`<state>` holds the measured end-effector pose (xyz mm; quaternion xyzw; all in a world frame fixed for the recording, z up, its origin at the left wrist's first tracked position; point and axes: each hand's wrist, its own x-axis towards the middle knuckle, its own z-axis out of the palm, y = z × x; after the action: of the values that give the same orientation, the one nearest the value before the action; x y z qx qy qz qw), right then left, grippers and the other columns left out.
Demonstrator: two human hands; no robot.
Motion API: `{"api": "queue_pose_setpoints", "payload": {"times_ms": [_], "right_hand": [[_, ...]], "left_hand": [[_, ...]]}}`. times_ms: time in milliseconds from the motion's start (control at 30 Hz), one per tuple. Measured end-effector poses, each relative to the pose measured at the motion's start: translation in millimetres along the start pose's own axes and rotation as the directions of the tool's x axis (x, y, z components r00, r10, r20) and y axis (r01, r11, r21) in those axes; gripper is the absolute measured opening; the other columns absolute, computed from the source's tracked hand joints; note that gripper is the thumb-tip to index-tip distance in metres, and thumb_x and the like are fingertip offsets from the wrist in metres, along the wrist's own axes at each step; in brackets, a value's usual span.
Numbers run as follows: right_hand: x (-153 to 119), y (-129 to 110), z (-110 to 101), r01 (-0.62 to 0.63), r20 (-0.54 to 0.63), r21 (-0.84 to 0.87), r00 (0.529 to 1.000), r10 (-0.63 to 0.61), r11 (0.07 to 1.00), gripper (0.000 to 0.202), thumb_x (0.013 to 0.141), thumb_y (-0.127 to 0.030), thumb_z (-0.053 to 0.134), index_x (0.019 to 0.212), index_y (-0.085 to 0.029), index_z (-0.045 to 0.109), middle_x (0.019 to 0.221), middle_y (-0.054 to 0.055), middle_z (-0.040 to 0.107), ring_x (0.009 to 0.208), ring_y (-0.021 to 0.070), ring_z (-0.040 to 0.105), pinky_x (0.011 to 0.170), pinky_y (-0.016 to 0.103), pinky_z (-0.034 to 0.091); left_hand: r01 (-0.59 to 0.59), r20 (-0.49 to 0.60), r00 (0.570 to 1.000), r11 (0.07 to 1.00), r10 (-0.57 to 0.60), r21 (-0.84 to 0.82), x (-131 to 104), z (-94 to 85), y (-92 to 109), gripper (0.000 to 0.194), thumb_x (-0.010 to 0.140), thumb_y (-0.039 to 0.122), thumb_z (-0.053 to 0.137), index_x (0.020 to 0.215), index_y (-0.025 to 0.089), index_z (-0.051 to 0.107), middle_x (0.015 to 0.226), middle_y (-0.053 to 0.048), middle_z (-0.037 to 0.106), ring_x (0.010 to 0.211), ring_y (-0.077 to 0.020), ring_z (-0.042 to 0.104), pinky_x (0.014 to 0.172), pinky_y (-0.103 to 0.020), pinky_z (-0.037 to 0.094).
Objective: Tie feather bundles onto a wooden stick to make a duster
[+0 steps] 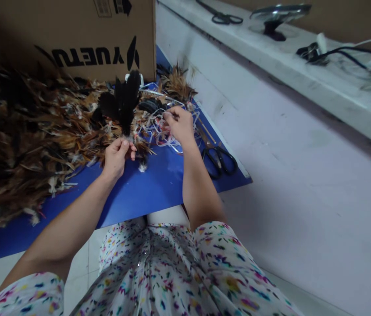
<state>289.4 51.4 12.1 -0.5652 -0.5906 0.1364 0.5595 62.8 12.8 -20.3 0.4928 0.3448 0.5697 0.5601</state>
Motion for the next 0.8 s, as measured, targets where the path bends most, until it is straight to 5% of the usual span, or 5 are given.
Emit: {"api": "queue_pose_setpoints", "payload": {"times_ms": [133,300,600,800], "right_hand": [[0.3,-6.8,-4.9,-0.033,-0.031,0.254,0.999,0.042,0.967,0.032,0.087,-0.053,0.068,0.082,-0.021,0.065,0.066,-0.003,0.058,0.059,0.0099,0.055,0.056,0.024,0.044],[-1.7,-18.9,-12.1,-0.051,-0.018,0.515,0.997,0.07,0.855,0.033,0.082,-0.054,0.074,0.079,-0.022,0.063,0.075,-0.001,0.065,0.059,0.0085,0.056,0.051,0.022,0.042],[-12.5,-35.8,-17.6,-0.203,0.282,0.496,0.957,0.065,0.844,0.039,0.082,-0.057,0.073,0.077,-0.021,0.059,0.08,0.001,0.071,0.057,0.0076,0.059,0.046,0.019,0.044],[-23.1,-52.3,-23.2,-0.227,0.536,0.415,0.844,-0.035,0.881,0.035,0.071,-0.047,0.084,0.075,-0.016,0.068,0.067,0.001,0.07,0.052,0.0076,0.056,0.045,0.02,0.043]], "left_hand": [[0.022,-0.01,1.0,1.0,-0.022,0.011,-0.7,0.9,2.8,0.039,0.078,0.05,0.078,0.073,0.015,0.061,0.063,0.001,0.066,0.043,-0.0062,0.053,0.043,-0.019,0.046],[0.023,-0.009,1.0,1.0,-0.023,-0.002,-1.0,1.7,3.9,0.039,0.078,0.05,0.079,0.072,0.015,0.061,0.062,0.001,0.066,0.042,-0.0062,0.053,0.043,-0.019,0.046],[0.011,0.012,1.0,0.992,-0.01,-0.125,-2.9,4.1,7.3,0.048,0.067,0.056,0.085,0.072,0.015,0.059,0.066,0.001,0.068,0.043,-0.0066,0.056,0.042,-0.019,0.047],[0.254,0.096,0.966,0.956,-0.242,-0.149,-14.2,13.5,19.7,0.037,0.081,0.045,0.078,0.078,0.015,0.058,0.078,-0.002,0.073,0.054,-0.0086,0.066,0.051,-0.02,0.055]]}}
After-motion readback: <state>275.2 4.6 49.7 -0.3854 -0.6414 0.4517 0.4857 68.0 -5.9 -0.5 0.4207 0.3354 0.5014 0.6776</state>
